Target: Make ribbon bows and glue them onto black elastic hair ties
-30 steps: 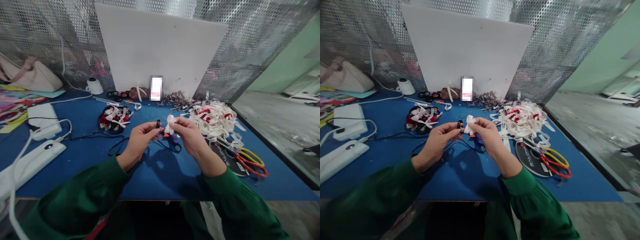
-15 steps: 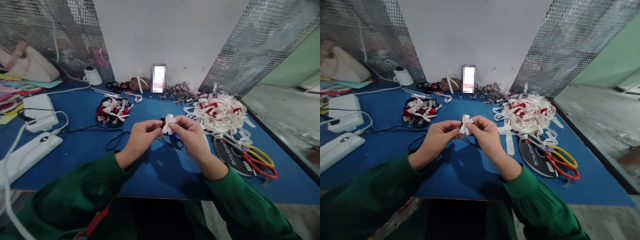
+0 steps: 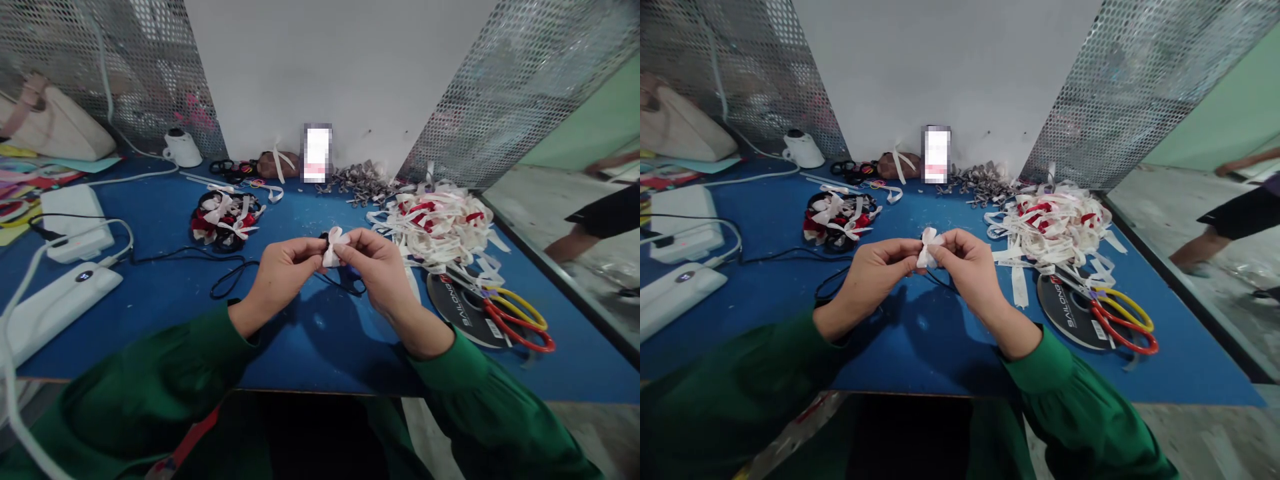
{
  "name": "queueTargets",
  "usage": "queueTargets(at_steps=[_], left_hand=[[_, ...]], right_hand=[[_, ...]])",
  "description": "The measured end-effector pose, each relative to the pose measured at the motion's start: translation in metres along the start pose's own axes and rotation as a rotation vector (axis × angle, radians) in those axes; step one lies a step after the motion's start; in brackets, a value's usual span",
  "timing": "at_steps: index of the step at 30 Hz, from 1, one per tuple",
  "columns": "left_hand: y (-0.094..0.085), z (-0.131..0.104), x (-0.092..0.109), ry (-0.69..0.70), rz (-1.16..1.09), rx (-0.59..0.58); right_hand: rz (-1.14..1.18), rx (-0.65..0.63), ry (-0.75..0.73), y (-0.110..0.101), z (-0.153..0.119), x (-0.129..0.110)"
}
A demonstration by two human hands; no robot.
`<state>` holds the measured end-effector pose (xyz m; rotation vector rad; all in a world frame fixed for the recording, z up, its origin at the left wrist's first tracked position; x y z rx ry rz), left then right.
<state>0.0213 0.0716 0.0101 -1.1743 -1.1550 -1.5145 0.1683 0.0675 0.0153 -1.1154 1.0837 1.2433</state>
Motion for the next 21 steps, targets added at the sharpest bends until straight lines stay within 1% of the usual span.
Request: queueTargets(at_steps=[4, 10, 16, 21], left_hand=[[0.0, -0.001, 0.003, 0.01, 0.015, 0.01], [-0.003, -0.002, 0.011, 0.064, 0.107, 0.034], [-0.006, -0.002, 0.01, 0.059, 0.126, 0.066], [-0.008, -0.004, 0.01, 0.112, 0.206, 0.069]], right_hand=[[-0.02, 0.007, -0.013, -0.001, 0.0, -0.001], [-0.056, 0.029, -0.024, -0.003, 0.0, -0.001], [-0.101, 0.029, -0.013, -0.001, 0.0, 0.003], [-0.106, 0.023, 0.003, 0.002, -0.001, 0.005]])
Point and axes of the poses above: each hand's wrist, its own z-axis towards the middle knuckle, its own y-axis out of the palm, x = y × z, the point moved 8 cm from there along z, towards the middle knuckle, and after that the axes turned 7 degrees about -z, right-handed, at the moved point
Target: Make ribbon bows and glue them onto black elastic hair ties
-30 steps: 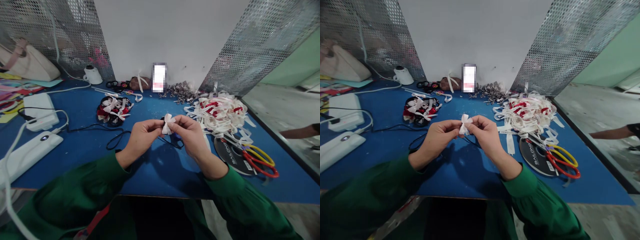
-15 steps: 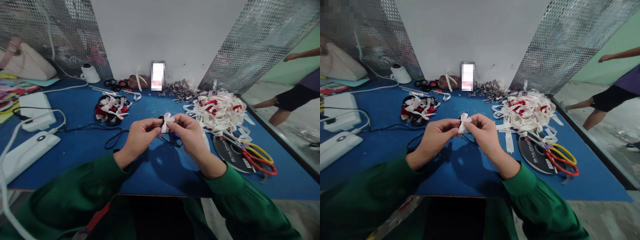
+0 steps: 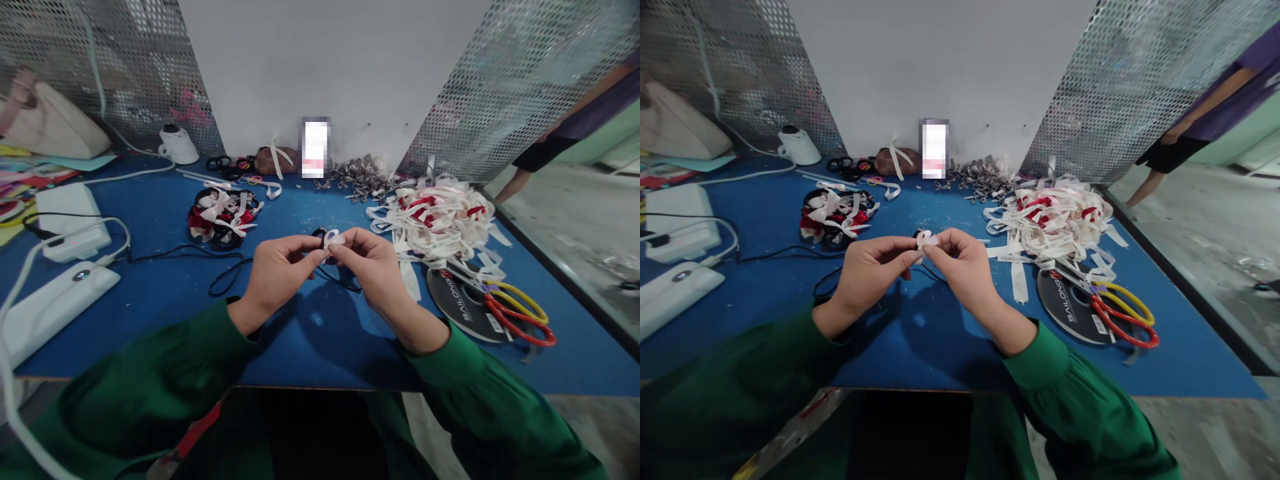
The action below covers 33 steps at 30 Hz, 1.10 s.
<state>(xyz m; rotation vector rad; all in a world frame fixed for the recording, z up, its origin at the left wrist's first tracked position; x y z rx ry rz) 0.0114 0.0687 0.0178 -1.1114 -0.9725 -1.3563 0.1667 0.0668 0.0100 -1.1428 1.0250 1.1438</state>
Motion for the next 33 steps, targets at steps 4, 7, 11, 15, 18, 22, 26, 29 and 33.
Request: queueTargets(at_steps=[4, 7, 11, 15, 18, 22, 26, 29, 33], left_hand=[[-0.003, -0.002, 0.003, 0.075, 0.14, 0.019], [-0.004, -0.003, 0.008, 0.138, 0.205, 0.032], [-0.002, -0.005, 0.012, 0.175, 0.256, 0.035], [-0.002, -0.005, 0.013, 0.181, 0.283, 0.038], [-0.003, -0.004, 0.01, 0.174, 0.273, 0.043], [-0.004, -0.002, 0.005, 0.14, 0.238, 0.041], [-0.003, -0.001, 0.002, 0.109, 0.218, 0.023], [-0.002, -0.001, 0.001, 0.092, 0.216, 0.015], [-0.001, 0.0, -0.003, 0.064, 0.175, 0.001]], right_hand=[[0.008, 0.001, 0.011, 0.002, -0.001, 0.002], [0.04, -0.001, 0.015, 0.004, -0.002, 0.003], [0.096, -0.014, 0.038, 0.006, -0.002, 0.005], [0.139, -0.04, 0.073, 0.008, -0.002, 0.008], [0.166, -0.05, 0.087, 0.009, -0.002, 0.009], [0.191, -0.071, 0.107, 0.011, -0.001, 0.011], [0.238, -0.085, 0.14, 0.012, -0.001, 0.015], [0.297, -0.09, 0.18, 0.014, -0.002, 0.019], [0.367, -0.098, 0.241, 0.015, -0.002, 0.026]])
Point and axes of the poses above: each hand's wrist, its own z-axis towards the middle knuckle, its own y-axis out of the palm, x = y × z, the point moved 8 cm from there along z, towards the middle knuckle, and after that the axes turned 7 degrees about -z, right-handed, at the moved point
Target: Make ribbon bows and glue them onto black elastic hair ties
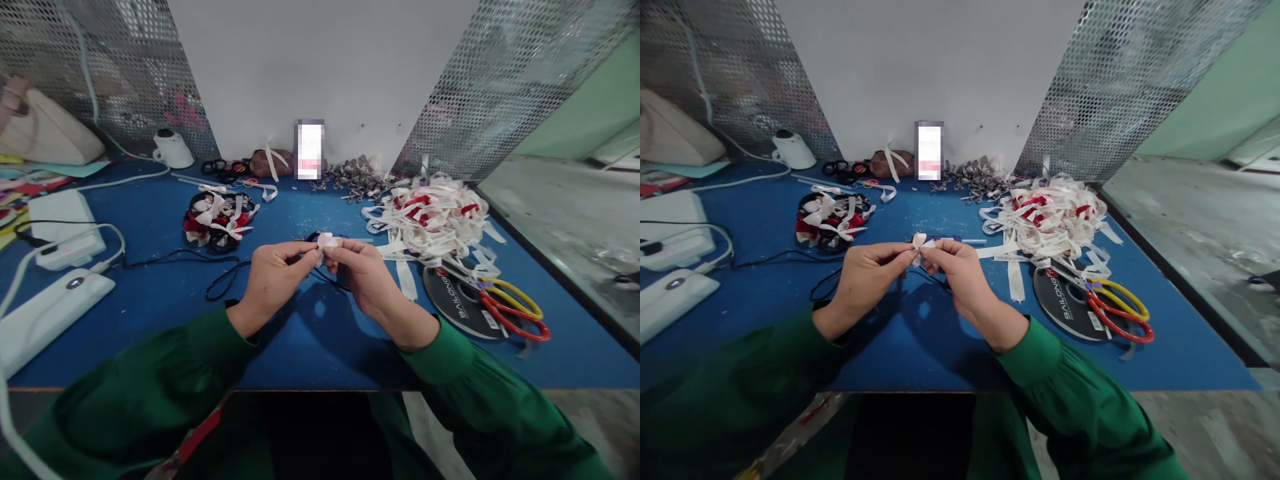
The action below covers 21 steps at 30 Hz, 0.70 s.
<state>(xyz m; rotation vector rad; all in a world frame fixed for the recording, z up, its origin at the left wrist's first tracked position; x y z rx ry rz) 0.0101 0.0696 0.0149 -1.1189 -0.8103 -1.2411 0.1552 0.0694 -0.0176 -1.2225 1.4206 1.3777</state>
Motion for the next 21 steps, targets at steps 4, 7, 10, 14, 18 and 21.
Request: queueTargets(at_steps=[4, 7, 10, 14, 18, 21], left_hand=[[-0.001, 0.002, 0.002, 0.044, -0.04, 0.007], [-0.003, 0.003, 0.005, 0.075, -0.043, 0.013], [-0.002, 0.004, 0.004, 0.028, -0.09, -0.003], [0.0, 0.005, -0.006, -0.126, -0.278, 0.003], [0.001, 0.003, -0.019, -0.312, -0.476, 0.032], [0.002, 0.003, -0.024, -0.358, -0.544, 0.045]], right_hand=[[0.015, -0.001, 0.022, 0.0, 0.0, 0.001], [-0.026, 0.004, -0.026, 0.001, -0.001, -0.004], [-0.081, -0.006, -0.067, 0.002, -0.001, -0.009], [-0.175, -0.002, -0.139, 0.001, -0.001, -0.016], [-0.331, 0.03, -0.215, -0.001, -0.002, -0.022], [-0.459, 0.036, -0.277, 0.001, -0.005, -0.026]])
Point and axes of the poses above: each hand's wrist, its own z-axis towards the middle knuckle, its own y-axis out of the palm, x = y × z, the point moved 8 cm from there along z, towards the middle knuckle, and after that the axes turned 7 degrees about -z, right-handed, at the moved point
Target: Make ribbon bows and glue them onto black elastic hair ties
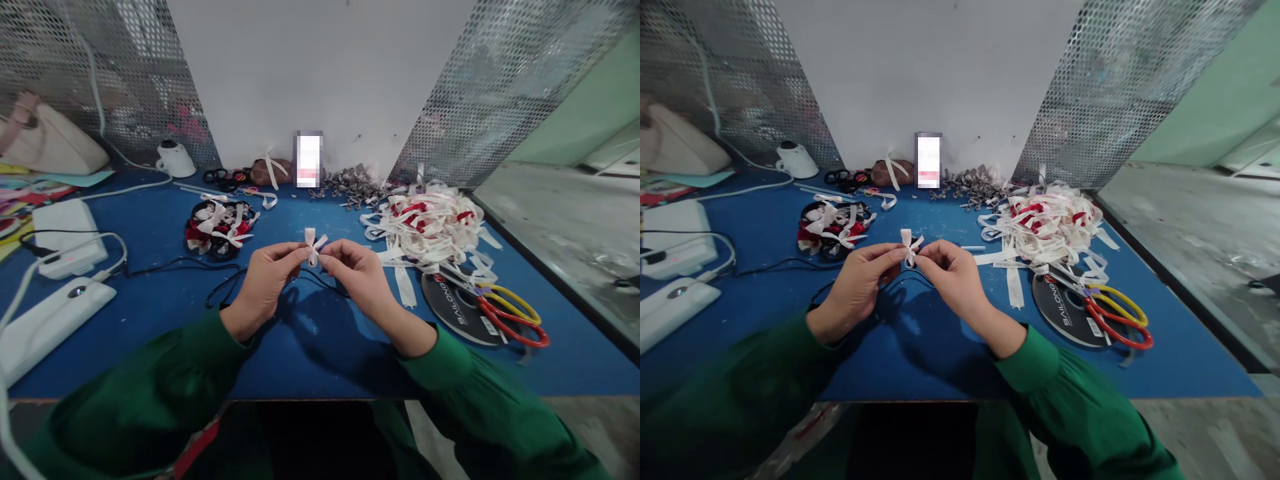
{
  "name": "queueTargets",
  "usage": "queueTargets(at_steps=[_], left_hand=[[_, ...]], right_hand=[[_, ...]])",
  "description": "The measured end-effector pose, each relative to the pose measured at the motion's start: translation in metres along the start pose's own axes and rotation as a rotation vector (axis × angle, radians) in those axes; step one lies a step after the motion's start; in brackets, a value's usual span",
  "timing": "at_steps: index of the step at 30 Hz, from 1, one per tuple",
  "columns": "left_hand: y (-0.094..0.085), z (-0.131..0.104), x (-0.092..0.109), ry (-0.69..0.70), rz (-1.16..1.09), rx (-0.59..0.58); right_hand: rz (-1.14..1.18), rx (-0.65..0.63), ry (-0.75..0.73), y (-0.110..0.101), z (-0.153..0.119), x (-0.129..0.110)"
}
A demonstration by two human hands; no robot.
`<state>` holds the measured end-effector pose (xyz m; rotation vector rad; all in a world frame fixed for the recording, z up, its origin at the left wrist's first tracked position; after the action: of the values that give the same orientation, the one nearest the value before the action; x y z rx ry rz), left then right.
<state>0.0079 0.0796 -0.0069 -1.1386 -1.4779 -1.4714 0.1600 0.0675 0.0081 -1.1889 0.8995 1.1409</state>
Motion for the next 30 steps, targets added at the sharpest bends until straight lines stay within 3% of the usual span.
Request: queueTargets(at_steps=[7, 14, 19, 25, 30], left_hand=[[0.003, 0.0, -0.004, -0.025, 0.014, -0.029], [0.001, -0.002, -0.004, 0.008, 0.135, -0.073], [0.004, -0.001, -0.005, -0.006, 0.101, -0.086], [0.006, -0.003, -0.006, -0.072, 0.026, -0.066], [0.007, -0.003, -0.008, -0.106, 0.013, -0.082]], right_hand=[[-0.201, 0.06, -0.153, -0.001, -0.006, -0.013], [-0.245, 0.069, -0.192, 0.002, -0.009, -0.014], [-0.361, 0.119, -0.251, -0.001, -0.011, -0.02], [-0.576, 0.284, -0.468, -0.01, -0.019, -0.037], [-0.773, 0.262, -0.665, -0.004, -0.024, -0.047]])
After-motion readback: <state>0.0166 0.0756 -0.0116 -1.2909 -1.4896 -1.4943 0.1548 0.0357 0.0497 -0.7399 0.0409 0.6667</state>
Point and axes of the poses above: each hand's wrist, its own z-axis towards the middle knuckle, its own y-axis out of the palm, x = y × z, the point moved 8 cm from there along z, towards the middle knuckle, and after that the axes turned 7 degrees about -z, right-handed, at the moved point
